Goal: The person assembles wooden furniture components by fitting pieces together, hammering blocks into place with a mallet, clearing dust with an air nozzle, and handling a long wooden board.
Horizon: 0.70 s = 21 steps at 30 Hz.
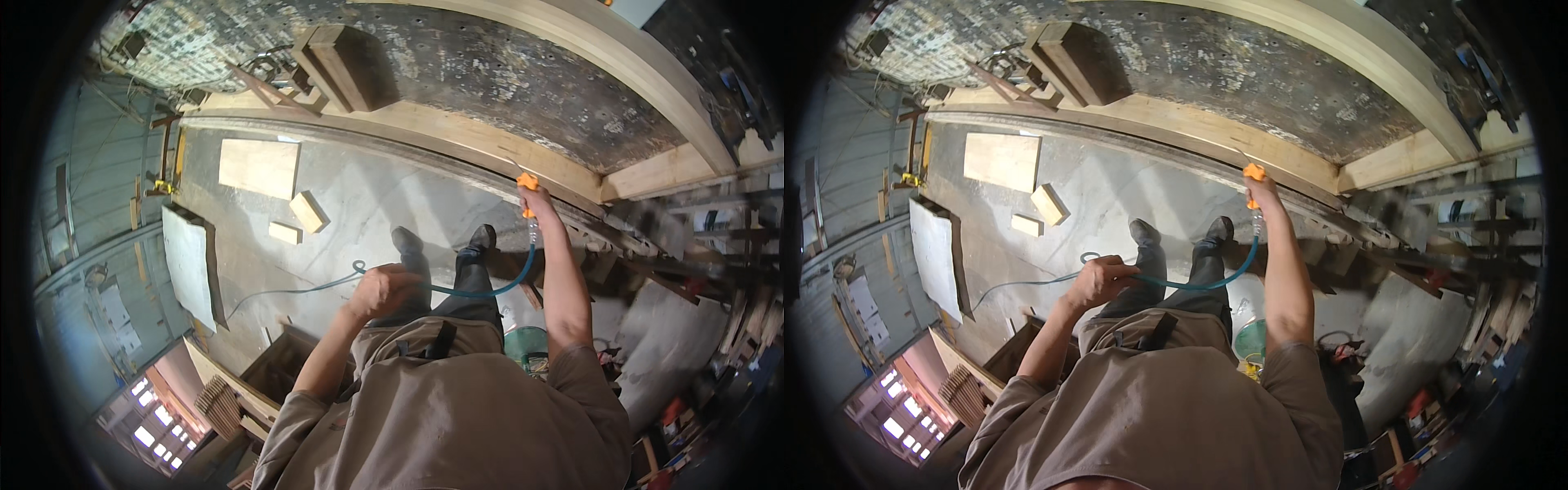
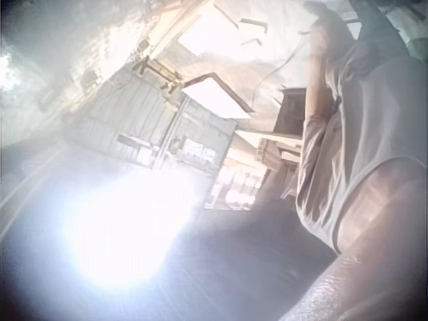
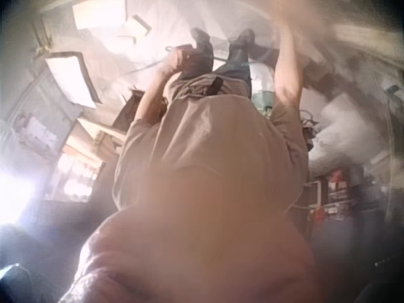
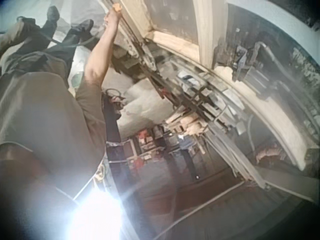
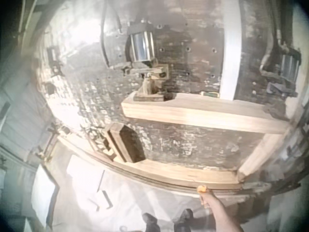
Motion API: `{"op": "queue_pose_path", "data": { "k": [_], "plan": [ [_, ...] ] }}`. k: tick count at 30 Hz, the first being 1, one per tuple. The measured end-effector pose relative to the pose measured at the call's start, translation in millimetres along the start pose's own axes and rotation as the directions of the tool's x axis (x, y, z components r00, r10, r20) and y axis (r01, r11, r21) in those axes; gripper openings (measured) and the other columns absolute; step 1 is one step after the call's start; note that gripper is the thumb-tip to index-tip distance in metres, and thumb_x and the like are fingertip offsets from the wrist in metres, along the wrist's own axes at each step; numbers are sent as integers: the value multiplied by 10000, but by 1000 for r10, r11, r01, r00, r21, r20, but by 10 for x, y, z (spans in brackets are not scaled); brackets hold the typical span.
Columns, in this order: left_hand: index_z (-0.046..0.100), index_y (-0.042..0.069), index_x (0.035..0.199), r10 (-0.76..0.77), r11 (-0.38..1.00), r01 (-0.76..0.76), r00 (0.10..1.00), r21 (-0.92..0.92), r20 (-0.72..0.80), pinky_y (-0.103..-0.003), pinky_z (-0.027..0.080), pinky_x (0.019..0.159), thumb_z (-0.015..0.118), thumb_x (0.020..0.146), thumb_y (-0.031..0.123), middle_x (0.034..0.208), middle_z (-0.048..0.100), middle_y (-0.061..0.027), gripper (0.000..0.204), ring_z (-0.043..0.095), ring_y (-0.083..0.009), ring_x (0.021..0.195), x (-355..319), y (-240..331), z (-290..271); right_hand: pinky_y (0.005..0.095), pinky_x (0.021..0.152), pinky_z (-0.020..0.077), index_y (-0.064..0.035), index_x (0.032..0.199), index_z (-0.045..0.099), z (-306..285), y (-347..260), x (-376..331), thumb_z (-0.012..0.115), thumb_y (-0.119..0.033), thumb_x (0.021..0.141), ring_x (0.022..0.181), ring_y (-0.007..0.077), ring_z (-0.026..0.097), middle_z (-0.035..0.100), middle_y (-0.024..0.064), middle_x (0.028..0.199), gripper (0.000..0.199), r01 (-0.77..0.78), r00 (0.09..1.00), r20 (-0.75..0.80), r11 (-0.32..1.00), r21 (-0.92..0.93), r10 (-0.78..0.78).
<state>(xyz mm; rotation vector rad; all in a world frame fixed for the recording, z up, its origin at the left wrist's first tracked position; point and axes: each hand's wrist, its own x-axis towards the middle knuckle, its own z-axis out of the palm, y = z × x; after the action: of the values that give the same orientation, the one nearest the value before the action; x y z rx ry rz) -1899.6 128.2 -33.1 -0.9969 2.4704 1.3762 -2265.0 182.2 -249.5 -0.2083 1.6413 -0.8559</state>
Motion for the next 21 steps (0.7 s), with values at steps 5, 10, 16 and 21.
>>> {"op": "queue_pose_path", "data": {
  "k": [5,10,16,21],
  "plan": [
    [706,119,882,-124,988,133,987,80,-103,-377,488,611,689,752,169,739,606,-99,141,606,-287,703,-335,-316,18,282,507,479,-62,949,564,684,-209,165,609,-214,864,575,139,564,565,34,731,180,-8,998,69,1000,-6,8],
    [709,99,833,-106,990,124,967,64,-233,-377,480,608,711,713,147,693,608,-95,129,598,-274,671,-549,-405,-58,446,686,578,-21,1079,479,636,-310,-73,568,-194,888,771,293,657,584,117,831,272,-66,992,127,912,406,15],
    [698,70,872,10,1000,-5,982,27,-189,-359,469,593,713,749,138,710,611,-116,142,593,-286,667,-260,-399,-98,420,598,573,-39,944,501,-336,461,-153,577,-189,875,633,247,631,571,104,773,182,20,944,-310,920,391,111],
    [694,79,878,155,986,-145,980,87,-128,-373,477,601,691,770,179,743,621,-102,147,604,-296,686,-21,-307,-115,470,656,574,-51,974,487,-758,469,-574,584,-170,878,652,270,633,570,105,806,181,59,918,-383,923,381,99]
  ]
}}
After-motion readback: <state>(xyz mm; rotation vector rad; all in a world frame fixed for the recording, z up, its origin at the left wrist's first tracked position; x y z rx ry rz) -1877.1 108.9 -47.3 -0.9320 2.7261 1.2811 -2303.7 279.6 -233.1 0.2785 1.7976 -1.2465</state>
